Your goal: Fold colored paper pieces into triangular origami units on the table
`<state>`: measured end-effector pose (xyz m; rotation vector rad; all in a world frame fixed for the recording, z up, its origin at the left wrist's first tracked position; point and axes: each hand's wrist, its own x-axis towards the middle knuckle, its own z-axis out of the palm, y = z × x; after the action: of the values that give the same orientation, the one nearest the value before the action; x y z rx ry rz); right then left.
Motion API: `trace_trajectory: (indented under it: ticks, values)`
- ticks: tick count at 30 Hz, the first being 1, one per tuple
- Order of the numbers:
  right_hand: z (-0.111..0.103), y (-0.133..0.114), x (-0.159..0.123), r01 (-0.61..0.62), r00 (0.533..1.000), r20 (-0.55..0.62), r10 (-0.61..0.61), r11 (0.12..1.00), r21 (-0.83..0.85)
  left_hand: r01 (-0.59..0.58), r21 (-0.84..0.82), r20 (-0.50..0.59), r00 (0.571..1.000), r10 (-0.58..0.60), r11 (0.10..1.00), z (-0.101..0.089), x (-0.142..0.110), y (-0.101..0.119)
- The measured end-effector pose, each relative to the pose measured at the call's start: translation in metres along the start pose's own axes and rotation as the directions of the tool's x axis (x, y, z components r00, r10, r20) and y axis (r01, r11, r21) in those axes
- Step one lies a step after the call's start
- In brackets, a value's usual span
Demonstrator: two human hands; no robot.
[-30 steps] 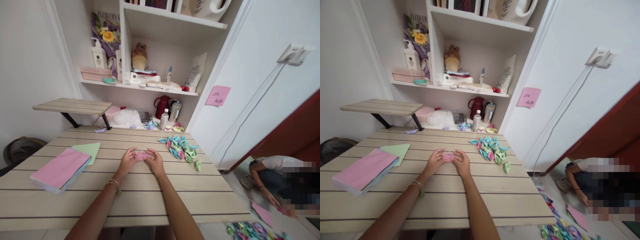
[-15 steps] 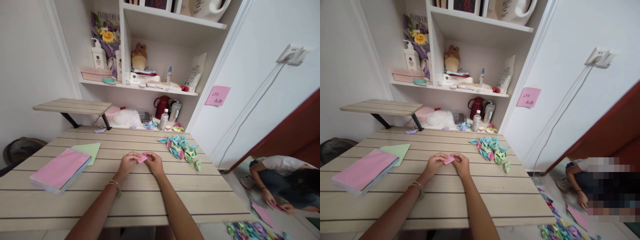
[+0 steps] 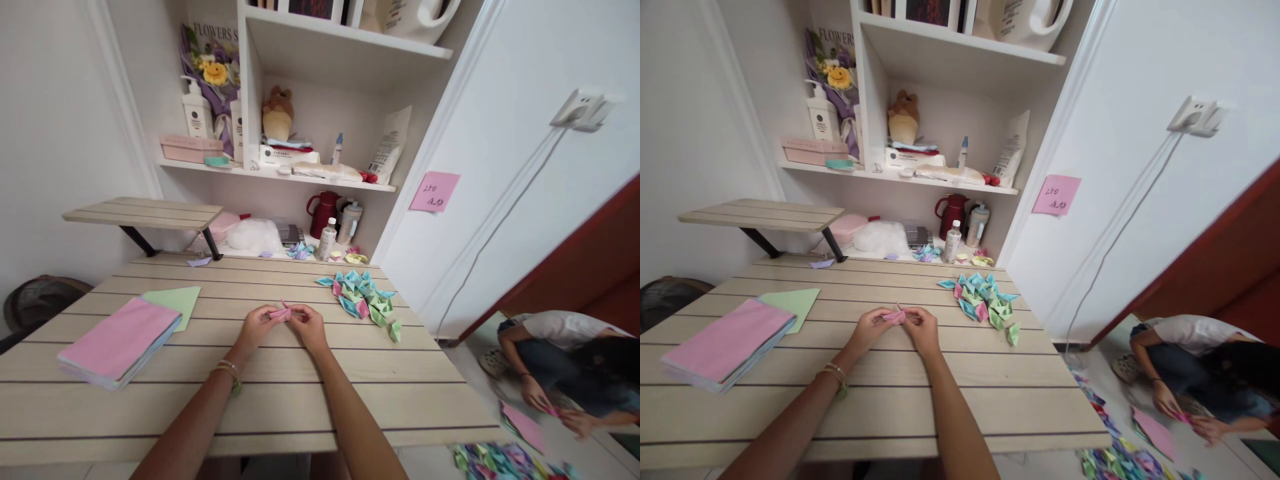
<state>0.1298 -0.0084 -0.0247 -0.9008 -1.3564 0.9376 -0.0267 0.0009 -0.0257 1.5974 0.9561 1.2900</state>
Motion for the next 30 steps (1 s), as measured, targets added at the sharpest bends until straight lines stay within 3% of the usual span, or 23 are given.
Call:
trace_trajectory:
  ticks: [6, 12, 20, 24, 30]
  values:
    - [0.0, 0.0, 0.0, 0.02, 0.998, -0.058, -0.025, 0.997, -0.081, -0.083, -0.039, -0.046, 0.996, 0.082, 0.996, 0.0, -0.001, -0.001]
    - [0.002, 0.001, -0.001, 0.004, 0.997, -0.073, -0.005, 1.0, -0.013, -0.147, 0.094, -0.007, 0.989, 0.149, 0.985, -0.001, -0.001, 0.005]
    - [0.005, 0.006, 0.0, -0.038, 0.997, -0.061, 0.038, 0.999, -0.003, -0.212, 0.219, -0.044, 0.973, 0.227, 0.952, -0.001, -0.002, 0.009]
    - [0.005, 0.008, -0.001, -0.064, 0.998, -0.009, 0.064, 0.998, 0.028, -0.172, 0.166, -0.046, 0.982, 0.182, 0.971, 0.001, -0.003, 0.01]
    - [0.003, 0.009, -0.001, -0.071, 0.997, 0.001, 0.071, 0.997, 0.024, -0.008, -0.059, -0.127, 0.992, 0.001, 0.998, 0.002, -0.003, 0.007]
